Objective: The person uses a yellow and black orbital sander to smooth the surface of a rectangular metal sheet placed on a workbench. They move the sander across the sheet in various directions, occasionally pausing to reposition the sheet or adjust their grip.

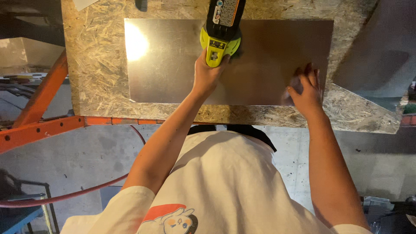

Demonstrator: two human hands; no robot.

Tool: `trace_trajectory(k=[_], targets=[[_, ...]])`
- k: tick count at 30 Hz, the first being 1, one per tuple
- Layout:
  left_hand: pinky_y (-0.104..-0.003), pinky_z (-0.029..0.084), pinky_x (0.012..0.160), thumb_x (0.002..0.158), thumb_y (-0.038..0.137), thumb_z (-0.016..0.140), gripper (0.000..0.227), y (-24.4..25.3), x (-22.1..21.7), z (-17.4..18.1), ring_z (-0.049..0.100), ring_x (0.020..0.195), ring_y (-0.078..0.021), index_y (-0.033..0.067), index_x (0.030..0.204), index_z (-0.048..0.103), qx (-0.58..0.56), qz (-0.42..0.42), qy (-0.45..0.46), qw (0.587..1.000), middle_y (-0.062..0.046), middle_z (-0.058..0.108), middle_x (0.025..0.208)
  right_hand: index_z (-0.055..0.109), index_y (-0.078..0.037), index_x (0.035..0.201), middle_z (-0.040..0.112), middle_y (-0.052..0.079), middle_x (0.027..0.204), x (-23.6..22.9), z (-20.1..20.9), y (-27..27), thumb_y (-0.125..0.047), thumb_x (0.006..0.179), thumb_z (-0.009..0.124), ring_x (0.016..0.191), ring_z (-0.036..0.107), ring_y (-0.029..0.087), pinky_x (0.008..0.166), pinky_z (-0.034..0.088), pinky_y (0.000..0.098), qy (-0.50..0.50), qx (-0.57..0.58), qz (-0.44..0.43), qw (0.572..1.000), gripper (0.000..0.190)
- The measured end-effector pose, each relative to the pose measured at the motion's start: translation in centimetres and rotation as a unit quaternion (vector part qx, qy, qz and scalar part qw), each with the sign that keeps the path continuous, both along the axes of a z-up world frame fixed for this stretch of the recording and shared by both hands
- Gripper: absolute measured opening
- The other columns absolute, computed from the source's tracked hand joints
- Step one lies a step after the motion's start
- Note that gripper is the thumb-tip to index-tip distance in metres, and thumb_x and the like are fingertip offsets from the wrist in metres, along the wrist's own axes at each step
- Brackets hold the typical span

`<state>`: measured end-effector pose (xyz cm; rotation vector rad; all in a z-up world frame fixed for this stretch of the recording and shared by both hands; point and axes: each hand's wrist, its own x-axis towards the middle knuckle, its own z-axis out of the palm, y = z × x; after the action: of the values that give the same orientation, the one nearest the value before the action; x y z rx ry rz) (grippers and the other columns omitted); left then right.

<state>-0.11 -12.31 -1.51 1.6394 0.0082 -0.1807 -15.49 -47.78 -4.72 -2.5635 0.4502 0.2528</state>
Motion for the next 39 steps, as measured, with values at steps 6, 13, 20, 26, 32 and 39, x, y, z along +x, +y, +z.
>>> trace_trajectory(k=[6, 13, 20, 26, 32, 39], targets=[[-0.039, 0.056, 0.086, 0.097, 0.030, 0.099, 0.040, -1.7, 0.1, 0.5, 0.067, 0.101, -0.0138, 0.0145, 0.126, 0.074, -0.031, 0.031, 0.009, 0.999, -0.003, 0.075, 0.108, 0.084, 0.002, 0.137, 0.070, 0.024, 0.149, -2.3, -5.4, -6.7, -0.009, 0.111, 0.083, 0.141, 0.068, 0.049, 0.119, 0.055, 0.0535, -0.206, 0.005, 0.047, 0.977, 0.028], [-0.043, 0.060, 0.083, 0.099, 0.028, 0.098, 0.038, -2.2, -1.0, 1.3, 0.070, 0.094, -0.0196, 0.0116, 0.122, 0.072, -0.006, 0.023, 0.012, 1.000, -0.008, 0.076, 0.104, 0.085, -0.002, 0.134, 0.067, 0.021, 0.152, -3.4, -4.0, -7.6, -0.017, 0.112, 0.077, 0.132, 0.074, 0.050, 0.111, 0.060, 0.0589, -0.094, -0.078, 0.063, 0.990, 0.029], [-0.043, 0.053, 0.083, 0.100, 0.030, 0.096, 0.035, -1.6, -3.9, 1.0, 0.066, 0.093, -0.0175, 0.0112, 0.116, 0.071, 0.014, 0.048, 0.017, 0.999, -0.007, 0.074, 0.100, 0.086, -0.005, 0.131, 0.067, 0.016, 0.152, -3.5, -4.8, -8.1, -0.024, 0.106, 0.080, 0.134, 0.072, 0.047, 0.114, 0.059, 0.0564, -0.099, -0.069, 0.068, 0.990, 0.032], [-0.046, 0.055, 0.086, 0.100, 0.032, 0.097, 0.040, -1.5, -6.2, 0.8, 0.070, 0.096, -0.0220, 0.0077, 0.118, 0.072, 0.033, 0.054, 0.017, 0.998, -0.011, 0.076, 0.102, 0.085, -0.004, 0.138, 0.065, 0.018, 0.153, -3.6, -4.9, -9.0, -0.018, 0.107, 0.077, 0.134, 0.069, 0.052, 0.115, 0.058, 0.0603, -0.108, -0.036, 0.077, 0.991, 0.035], [-0.048, 0.056, 0.086, 0.099, 0.028, 0.096, 0.035, -1.2, -8.8, 2.0, 0.074, 0.096, -0.0235, 0.0069, 0.118, 0.076, 0.013, 0.063, 0.026, 0.998, -0.015, 0.080, 0.103, 0.082, -0.005, 0.146, 0.062, 0.018, 0.159, -3.9, -3.4, -7.8, -0.012, 0.106, 0.076, 0.138, 0.066, 0.054, 0.119, 0.056, 0.0624, -0.102, -0.014, 0.058, 0.993, 0.040], [-0.053, 0.060, 0.089, 0.096, 0.029, 0.099, 0.041, 0.3, -10.8, 1.2, 0.081, 0.099, -0.0326, 0.0069, 0.123, 0.077, 0.014, 0.034, 0.032, 0.999, -0.020, 0.083, 0.106, 0.075, 0.006, 0.152, 0.061, 0.031, 0.154, -3.3, -1.1, -4.4, -0.011, 0.109, 0.074, 0.142, 0.060, 0.060, 0.122, 0.052, 0.0652, -0.085, 0.005, 0.013, 0.996, 0.046]])
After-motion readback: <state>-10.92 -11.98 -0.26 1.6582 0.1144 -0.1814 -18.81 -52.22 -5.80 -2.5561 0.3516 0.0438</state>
